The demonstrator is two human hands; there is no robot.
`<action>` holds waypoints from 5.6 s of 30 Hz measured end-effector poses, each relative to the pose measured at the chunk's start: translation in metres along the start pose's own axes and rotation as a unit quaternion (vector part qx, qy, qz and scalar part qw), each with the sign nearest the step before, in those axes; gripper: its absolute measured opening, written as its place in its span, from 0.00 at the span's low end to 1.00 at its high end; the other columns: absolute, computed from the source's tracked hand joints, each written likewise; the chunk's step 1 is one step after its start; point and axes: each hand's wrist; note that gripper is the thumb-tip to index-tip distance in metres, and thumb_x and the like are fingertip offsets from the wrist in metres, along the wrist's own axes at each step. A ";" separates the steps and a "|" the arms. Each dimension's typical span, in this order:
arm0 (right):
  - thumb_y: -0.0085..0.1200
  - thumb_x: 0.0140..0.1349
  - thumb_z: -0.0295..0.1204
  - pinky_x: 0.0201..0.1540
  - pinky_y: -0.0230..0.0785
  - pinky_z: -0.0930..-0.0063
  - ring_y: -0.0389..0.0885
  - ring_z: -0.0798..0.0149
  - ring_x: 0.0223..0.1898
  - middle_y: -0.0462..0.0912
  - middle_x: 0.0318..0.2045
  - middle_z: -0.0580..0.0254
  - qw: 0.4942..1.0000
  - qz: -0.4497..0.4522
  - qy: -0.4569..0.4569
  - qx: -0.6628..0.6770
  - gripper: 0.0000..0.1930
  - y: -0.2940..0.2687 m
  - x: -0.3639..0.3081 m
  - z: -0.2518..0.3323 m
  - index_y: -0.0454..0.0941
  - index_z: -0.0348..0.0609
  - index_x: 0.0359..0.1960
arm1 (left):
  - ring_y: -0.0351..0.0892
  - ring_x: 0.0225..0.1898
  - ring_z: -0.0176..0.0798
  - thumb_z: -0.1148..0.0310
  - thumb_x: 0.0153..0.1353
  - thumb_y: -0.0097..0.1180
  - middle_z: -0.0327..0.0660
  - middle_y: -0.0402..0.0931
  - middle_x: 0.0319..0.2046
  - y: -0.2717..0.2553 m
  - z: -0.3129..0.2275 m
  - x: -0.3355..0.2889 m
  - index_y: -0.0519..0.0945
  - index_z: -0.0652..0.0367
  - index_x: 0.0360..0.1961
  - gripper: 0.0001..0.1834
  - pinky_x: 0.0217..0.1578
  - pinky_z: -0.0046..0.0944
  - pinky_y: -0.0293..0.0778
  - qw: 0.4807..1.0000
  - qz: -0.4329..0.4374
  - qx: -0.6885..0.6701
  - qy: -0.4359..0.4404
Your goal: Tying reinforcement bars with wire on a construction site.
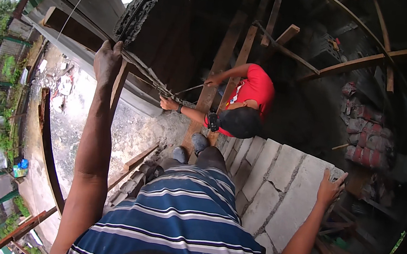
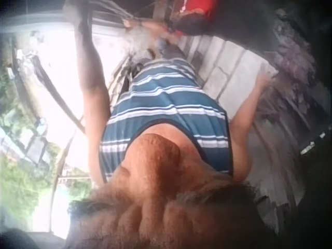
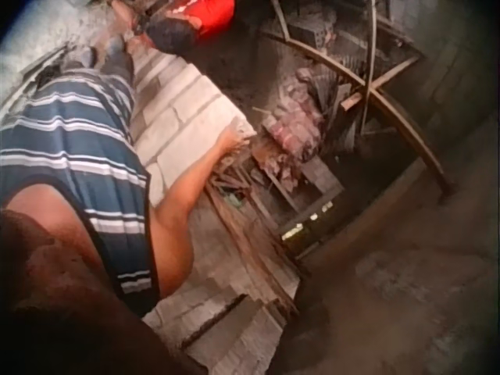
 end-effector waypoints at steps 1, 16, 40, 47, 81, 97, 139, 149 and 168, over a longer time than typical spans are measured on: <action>0.56 0.58 0.63 0.65 0.62 0.48 0.66 0.38 0.65 0.66 0.65 0.37 1.000 0.000 -0.001 -0.003 0.48 -0.002 0.001 0.000 0.55 0.54 0.75 | 0.80 0.46 0.65 0.51 0.67 0.53 0.60 0.82 0.37 0.000 0.000 0.001 0.79 0.63 0.39 0.21 0.46 0.57 0.73 1.000 0.004 0.002 -0.004; 0.57 0.58 0.61 0.64 0.61 0.49 0.69 0.38 0.63 0.69 0.64 0.38 0.999 -0.023 -0.020 0.044 0.46 0.014 0.010 -0.015 0.56 0.60 0.75 | 0.80 0.46 0.66 0.53 0.68 0.53 0.62 0.81 0.39 0.001 0.003 -0.001 0.79 0.65 0.40 0.21 0.46 0.57 0.72 0.999 0.020 -0.014 -0.029; 0.58 0.59 0.61 0.60 0.65 0.51 0.72 0.37 0.59 0.71 0.59 0.35 0.998 -0.024 -0.031 0.053 0.45 0.007 0.004 -0.011 0.59 0.55 0.74 | 0.80 0.40 0.64 0.51 0.66 0.57 0.62 0.81 0.35 0.009 0.009 0.005 0.78 0.66 0.35 0.23 0.41 0.54 0.72 1.000 -0.003 -0.024 0.002; 0.59 0.58 0.60 0.62 0.64 0.51 0.71 0.37 0.60 0.72 0.58 0.35 0.997 -0.033 -0.031 0.057 0.45 0.016 0.008 -0.017 0.60 0.53 0.74 | 0.83 0.38 0.62 0.57 0.67 0.58 0.60 0.82 0.35 0.010 0.015 0.003 0.81 0.66 0.39 0.19 0.40 0.53 0.73 0.996 -0.004 -0.073 0.046; 0.58 0.60 0.59 0.65 0.61 0.52 0.68 0.37 0.64 0.68 0.64 0.34 0.998 0.020 0.003 0.058 0.45 0.004 0.008 -0.005 0.58 0.53 0.74 | 0.83 0.41 0.62 0.56 0.67 0.57 0.60 0.83 0.37 0.008 0.008 0.005 0.81 0.67 0.43 0.21 0.43 0.52 0.74 0.997 0.009 -0.065 0.037; 0.60 0.58 0.58 0.59 0.67 0.50 0.73 0.36 0.58 0.74 0.57 0.34 0.994 -0.071 -0.068 0.046 0.44 0.029 0.015 -0.026 0.62 0.50 0.72 | 0.83 0.35 0.60 0.55 0.67 0.58 0.58 0.82 0.32 0.007 0.013 0.002 0.81 0.65 0.40 0.20 0.38 0.52 0.74 0.998 0.005 -0.039 0.045; 0.57 0.60 0.60 0.63 0.64 0.50 0.69 0.34 0.62 0.69 0.61 0.30 0.998 -0.018 -0.034 0.057 0.45 0.010 0.009 -0.012 0.59 0.49 0.73 | 0.82 0.33 0.55 0.53 0.67 0.59 0.56 0.83 0.33 0.019 0.029 0.007 0.81 0.64 0.40 0.21 0.38 0.52 0.74 0.995 -0.046 -0.034 0.087; 0.59 0.60 0.58 0.63 0.64 0.51 0.69 0.35 0.62 0.70 0.61 0.31 0.998 -0.012 -0.032 0.054 0.45 0.008 0.010 -0.010 0.60 0.46 0.73 | 0.83 0.38 0.55 0.51 0.68 0.57 0.56 0.83 0.36 0.012 0.024 0.007 0.81 0.63 0.43 0.22 0.40 0.50 0.74 0.997 0.008 -0.039 0.066; 0.57 0.60 0.60 0.66 0.60 0.51 0.67 0.37 0.65 0.68 0.64 0.35 0.999 0.010 -0.007 0.050 0.45 0.011 0.012 -0.014 0.58 0.54 0.75 | 0.82 0.47 0.57 0.51 0.68 0.57 0.57 0.83 0.45 0.012 0.026 0.008 0.80 0.66 0.51 0.26 0.49 0.50 0.73 0.996 0.018 -0.067 0.057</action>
Point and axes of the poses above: each hand's wrist, its own x-axis towards the middle knuckle, its own y-axis out of the palm, z = x × y
